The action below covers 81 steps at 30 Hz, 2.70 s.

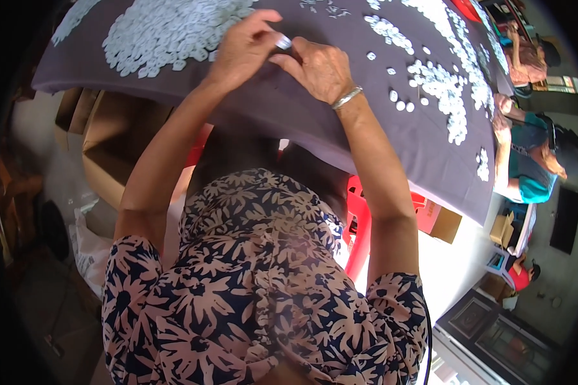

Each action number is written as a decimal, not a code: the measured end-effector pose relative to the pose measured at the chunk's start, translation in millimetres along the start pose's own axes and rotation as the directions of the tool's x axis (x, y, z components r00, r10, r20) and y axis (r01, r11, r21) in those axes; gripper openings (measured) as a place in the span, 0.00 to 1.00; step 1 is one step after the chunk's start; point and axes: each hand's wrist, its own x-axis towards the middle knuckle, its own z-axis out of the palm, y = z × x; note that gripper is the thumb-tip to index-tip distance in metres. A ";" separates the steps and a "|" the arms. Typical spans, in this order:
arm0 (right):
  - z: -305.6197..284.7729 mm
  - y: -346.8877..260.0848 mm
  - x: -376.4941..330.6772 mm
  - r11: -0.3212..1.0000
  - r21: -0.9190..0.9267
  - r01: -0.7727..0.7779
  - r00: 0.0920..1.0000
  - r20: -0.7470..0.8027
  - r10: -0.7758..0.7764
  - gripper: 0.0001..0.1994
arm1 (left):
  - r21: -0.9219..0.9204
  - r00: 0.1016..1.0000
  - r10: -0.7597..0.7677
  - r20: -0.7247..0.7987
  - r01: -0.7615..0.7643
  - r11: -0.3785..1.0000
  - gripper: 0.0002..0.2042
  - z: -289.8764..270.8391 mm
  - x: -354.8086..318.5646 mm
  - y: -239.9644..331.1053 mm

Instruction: The person sorts small white plastic parts by hand, inspecting them on a table.

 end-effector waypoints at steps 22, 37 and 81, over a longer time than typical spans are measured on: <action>-62.6 100.3 -75.4 0.826 0.401 -0.396 0.855 -0.168 0.491 0.04 | -0.041 0.995 -0.083 0.060 0.086 0.995 0.09 20.0 -15.6 31.1; -81.9 129.7 -68.6 0.933 0.124 -0.339 0.940 0.071 0.332 0.07 | -0.029 0.986 -0.082 0.142 0.087 0.996 0.22 25.1 -19.7 34.1; -15.7 13.3 -14.4 0.366 0.824 -0.432 0.881 0.300 0.366 0.03 | -0.220 0.978 -0.087 0.188 0.129 0.967 0.17 21.1 -15.2 12.4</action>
